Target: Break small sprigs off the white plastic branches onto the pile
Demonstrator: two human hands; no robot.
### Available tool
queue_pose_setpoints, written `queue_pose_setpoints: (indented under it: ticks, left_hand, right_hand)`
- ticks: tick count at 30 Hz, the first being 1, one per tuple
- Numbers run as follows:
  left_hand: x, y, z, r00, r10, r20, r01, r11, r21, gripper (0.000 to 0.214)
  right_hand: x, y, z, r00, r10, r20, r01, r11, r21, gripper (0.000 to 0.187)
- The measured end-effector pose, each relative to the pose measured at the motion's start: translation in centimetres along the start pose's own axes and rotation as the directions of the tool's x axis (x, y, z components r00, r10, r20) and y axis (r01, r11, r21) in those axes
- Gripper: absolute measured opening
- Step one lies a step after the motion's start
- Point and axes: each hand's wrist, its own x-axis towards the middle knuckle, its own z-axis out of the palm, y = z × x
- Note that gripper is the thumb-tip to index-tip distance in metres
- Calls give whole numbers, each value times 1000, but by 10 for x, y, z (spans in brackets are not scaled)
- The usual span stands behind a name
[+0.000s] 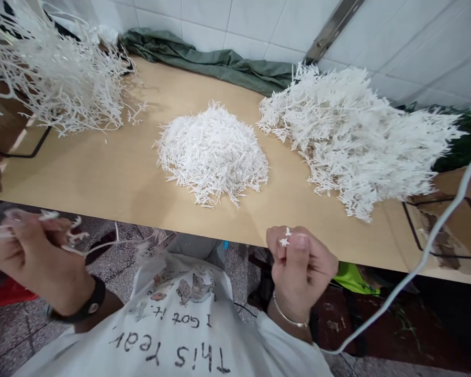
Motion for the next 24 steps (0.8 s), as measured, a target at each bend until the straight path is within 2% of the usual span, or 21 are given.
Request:
queue_pose_setpoints:
  ticks: [2, 4, 6, 7, 9, 11, 14, 18, 20, 21, 22, 24]
  left_hand:
    - [-2, 6, -3, 968, -148, 203, 142, 989, 40, 38]
    - [-11, 10, -1, 884, -276, 377, 277, 959, 52, 40]
    - [-17, 6, 1, 818, -358, 449, 366, 928, 74, 40]
    - [-17, 2, 2, 803, -387, 454, 389, 916, 94, 40]
    - [-9, -9, 0, 810, -397, 432, 379, 916, 132, 39]
    - [6, -19, -6, 849, -351, 395, 321, 936, 141, 39]
    - [34, -20, -18, 912, -232, 338, 190, 970, 152, 38]
    - [86, 0, -22, 951, -32, 306, -24, 984, 178, 33]
    - [120, 8, -11, 930, 72, 360, -121, 986, 115, 28]
    - [140, 8, -2, 909, 73, 410, -128, 986, 108, 24]
    - [159, 6, 8, 870, 0, 492, -87, 984, 155, 19]
    - [194, -4, 32, 803, -185, 567, 42, 966, 256, 14]
  right_hand:
    - [15, 10, -2, 995, 54, 83, -41, 988, -149, 28]
    - [29, 24, 5, 959, 146, 244, -64, 947, -315, 25]
    - [39, 40, 15, 907, 199, 371, -57, 931, -360, 25]
    - [41, 46, 18, 889, 208, 408, -56, 933, -355, 25]
    - [44, 55, 21, 870, 224, 439, -60, 932, -356, 25]
    - [43, 60, 20, 868, 240, 434, -43, 908, -416, 29]
    - [40, 61, 14, 878, 246, 410, 21, 836, -549, 36]
    - [37, 69, 3, 921, 220, 320, 81, 698, -712, 40]
    - [38, 80, -4, 927, 251, 278, 63, 627, -777, 42]
    - [39, 86, -8, 929, 267, 255, 43, 609, -792, 41]
    - [40, 93, -11, 928, 286, 238, 17, 608, -794, 38]
    - [42, 104, -19, 925, 311, 218, -40, 650, -759, 31]
